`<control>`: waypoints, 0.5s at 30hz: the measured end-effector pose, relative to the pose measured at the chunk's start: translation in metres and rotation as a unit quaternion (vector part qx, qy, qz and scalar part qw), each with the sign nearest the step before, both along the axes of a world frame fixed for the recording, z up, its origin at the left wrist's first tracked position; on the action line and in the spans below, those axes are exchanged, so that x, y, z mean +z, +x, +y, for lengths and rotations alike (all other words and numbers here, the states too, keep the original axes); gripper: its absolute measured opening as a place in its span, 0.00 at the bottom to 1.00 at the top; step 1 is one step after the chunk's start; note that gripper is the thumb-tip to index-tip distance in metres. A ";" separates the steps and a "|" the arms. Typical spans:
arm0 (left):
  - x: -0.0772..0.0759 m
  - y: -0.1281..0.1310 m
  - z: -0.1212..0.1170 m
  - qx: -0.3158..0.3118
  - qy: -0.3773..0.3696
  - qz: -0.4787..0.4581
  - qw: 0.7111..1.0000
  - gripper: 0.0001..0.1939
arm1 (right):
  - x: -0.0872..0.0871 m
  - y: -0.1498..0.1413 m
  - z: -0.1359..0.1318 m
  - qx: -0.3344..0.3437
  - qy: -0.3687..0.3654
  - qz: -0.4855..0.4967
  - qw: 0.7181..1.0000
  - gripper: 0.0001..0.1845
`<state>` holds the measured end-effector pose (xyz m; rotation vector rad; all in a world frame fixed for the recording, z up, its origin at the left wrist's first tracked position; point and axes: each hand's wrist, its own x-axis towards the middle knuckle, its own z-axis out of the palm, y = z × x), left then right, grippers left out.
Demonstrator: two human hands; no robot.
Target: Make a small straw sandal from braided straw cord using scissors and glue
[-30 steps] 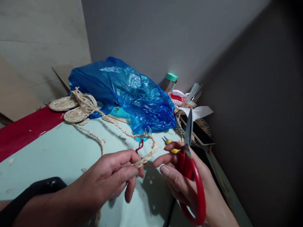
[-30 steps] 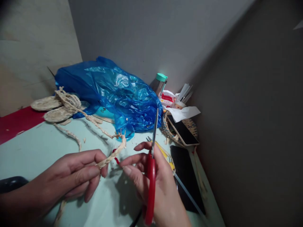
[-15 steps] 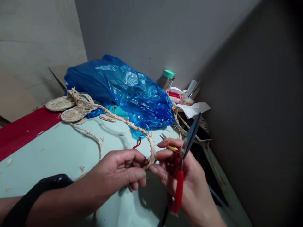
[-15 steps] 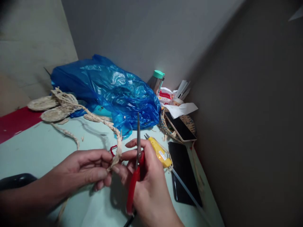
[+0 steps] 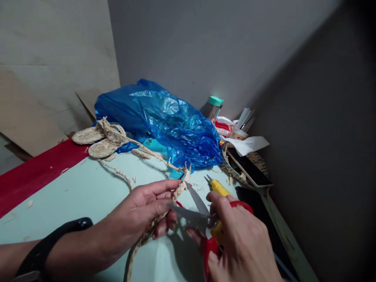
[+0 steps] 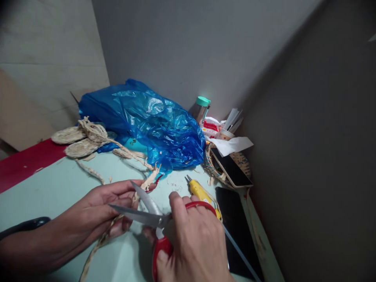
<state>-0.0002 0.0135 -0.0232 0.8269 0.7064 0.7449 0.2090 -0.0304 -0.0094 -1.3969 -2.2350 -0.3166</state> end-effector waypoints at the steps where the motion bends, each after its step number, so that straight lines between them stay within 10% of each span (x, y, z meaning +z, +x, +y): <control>1: 0.002 0.000 0.000 -0.005 -0.007 -0.008 1.000 0.16 | 0.000 -0.001 0.000 -0.011 0.013 -0.017 1.000 0.24; 15: 0.014 -0.001 -0.011 -0.104 -0.020 -0.048 0.993 0.08 | -0.001 -0.008 0.003 -0.018 0.002 -0.028 0.999 0.20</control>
